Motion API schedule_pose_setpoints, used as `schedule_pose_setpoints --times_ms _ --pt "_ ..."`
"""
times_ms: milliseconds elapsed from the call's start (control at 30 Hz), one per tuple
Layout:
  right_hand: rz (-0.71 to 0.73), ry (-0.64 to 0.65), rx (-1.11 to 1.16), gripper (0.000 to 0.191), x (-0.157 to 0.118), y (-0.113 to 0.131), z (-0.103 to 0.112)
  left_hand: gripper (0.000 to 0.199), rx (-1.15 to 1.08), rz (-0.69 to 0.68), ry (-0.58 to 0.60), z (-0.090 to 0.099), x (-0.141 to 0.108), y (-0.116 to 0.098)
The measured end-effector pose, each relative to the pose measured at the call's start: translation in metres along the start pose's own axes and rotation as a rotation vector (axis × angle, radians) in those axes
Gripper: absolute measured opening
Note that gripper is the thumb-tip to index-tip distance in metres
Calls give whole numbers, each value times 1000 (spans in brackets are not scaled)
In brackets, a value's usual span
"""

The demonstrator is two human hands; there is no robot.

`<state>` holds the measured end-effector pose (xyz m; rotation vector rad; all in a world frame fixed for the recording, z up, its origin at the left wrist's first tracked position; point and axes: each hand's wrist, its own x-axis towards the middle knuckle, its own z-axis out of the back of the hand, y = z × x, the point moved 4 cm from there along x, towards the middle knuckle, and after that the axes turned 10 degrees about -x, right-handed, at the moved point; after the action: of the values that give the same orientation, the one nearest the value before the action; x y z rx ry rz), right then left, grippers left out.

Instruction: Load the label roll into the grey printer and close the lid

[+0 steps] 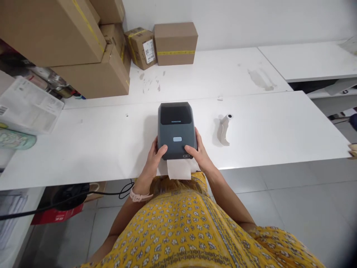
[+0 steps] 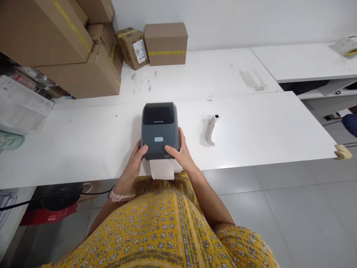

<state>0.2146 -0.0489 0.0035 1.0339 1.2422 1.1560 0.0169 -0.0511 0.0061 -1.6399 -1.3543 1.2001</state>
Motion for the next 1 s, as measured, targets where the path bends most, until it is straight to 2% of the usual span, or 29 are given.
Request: schedule_pose_setpoints --times_ms 167,367,433,533,633,667,733,833,1000 --pt "-26 -17 14 117 -5 -2 -2 67 34 -103 8 1 -2 2" --pt "90 -111 -41 103 -7 -6 -5 70 122 -156 -31 0 3 1" --pt "101 -113 -61 105 -5 -10 -4 71 138 -153 -9 2 1 2" --pt "107 -87 -70 111 -2 -16 -3 74 201 -177 -31 9 -17 5" --pt "125 -73 -81 110 -1 -20 -2 66 311 -213 -185 20 -48 11" --pt "131 -73 -91 109 -1 -21 -2 59 314 -165 -180 21 -57 15" --pt "143 -75 -124 107 0 -24 -2 47 273 23 -52 16 -69 27" --pt "160 -83 -167 105 2 -27 -2 43 158 255 113 2 -72 36" --pt "150 -137 -103 103 2 -27 -5 42 -34 347 154 -10 -66 30"
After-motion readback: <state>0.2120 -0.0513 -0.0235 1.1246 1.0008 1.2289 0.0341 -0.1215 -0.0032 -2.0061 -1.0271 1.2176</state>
